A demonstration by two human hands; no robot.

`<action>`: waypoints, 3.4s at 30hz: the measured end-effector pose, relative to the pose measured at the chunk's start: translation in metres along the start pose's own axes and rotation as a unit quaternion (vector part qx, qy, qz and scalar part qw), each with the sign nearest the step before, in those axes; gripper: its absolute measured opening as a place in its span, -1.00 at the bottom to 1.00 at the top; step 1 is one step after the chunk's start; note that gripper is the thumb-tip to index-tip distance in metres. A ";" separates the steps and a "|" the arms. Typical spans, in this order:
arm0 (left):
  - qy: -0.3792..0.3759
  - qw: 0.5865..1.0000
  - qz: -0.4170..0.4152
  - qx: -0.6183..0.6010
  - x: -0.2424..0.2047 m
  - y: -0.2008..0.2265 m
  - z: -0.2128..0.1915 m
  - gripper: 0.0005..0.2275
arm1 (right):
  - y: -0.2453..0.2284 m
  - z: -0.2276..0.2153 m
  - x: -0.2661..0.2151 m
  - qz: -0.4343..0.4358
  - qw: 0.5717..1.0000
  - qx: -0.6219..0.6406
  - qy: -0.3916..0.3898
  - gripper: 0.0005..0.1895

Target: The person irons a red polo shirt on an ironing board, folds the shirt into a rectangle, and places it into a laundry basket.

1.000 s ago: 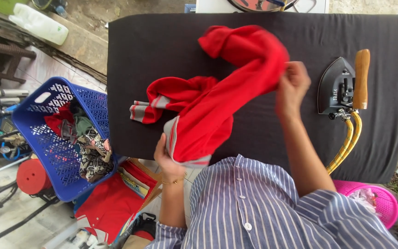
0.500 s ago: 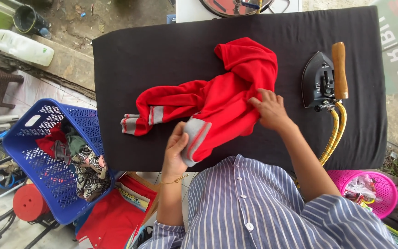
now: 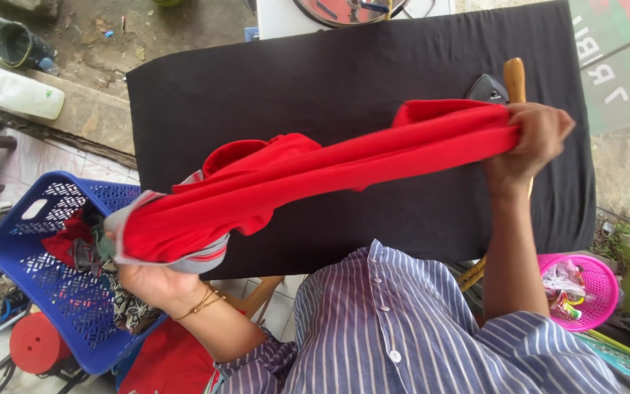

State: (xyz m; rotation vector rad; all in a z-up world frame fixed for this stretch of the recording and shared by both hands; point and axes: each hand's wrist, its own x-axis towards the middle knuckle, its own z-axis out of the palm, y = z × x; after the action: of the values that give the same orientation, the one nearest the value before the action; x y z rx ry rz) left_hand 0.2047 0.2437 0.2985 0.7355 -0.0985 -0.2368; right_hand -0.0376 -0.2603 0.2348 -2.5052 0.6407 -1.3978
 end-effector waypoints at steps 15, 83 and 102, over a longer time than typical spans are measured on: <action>0.089 0.982 -0.153 -0.064 0.016 -0.038 0.063 -0.66 | 0.003 0.062 -0.058 0.294 0.934 0.170 -0.106 -0.32; 0.252 0.964 -0.084 0.033 0.059 -0.045 -0.049 -0.68 | 0.071 0.151 -0.091 0.213 0.728 -0.202 -0.620 -0.36; 0.299 0.952 -0.065 0.024 0.039 0.012 -0.111 -0.62 | 0.128 0.084 -0.111 0.157 0.928 -0.161 -0.298 -0.72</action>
State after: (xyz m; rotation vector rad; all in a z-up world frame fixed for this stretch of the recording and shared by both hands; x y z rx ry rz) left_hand 0.2641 0.3150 0.2255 0.8361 0.5244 -0.1292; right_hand -0.0525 -0.3247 0.0582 -2.6959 1.1258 -0.4022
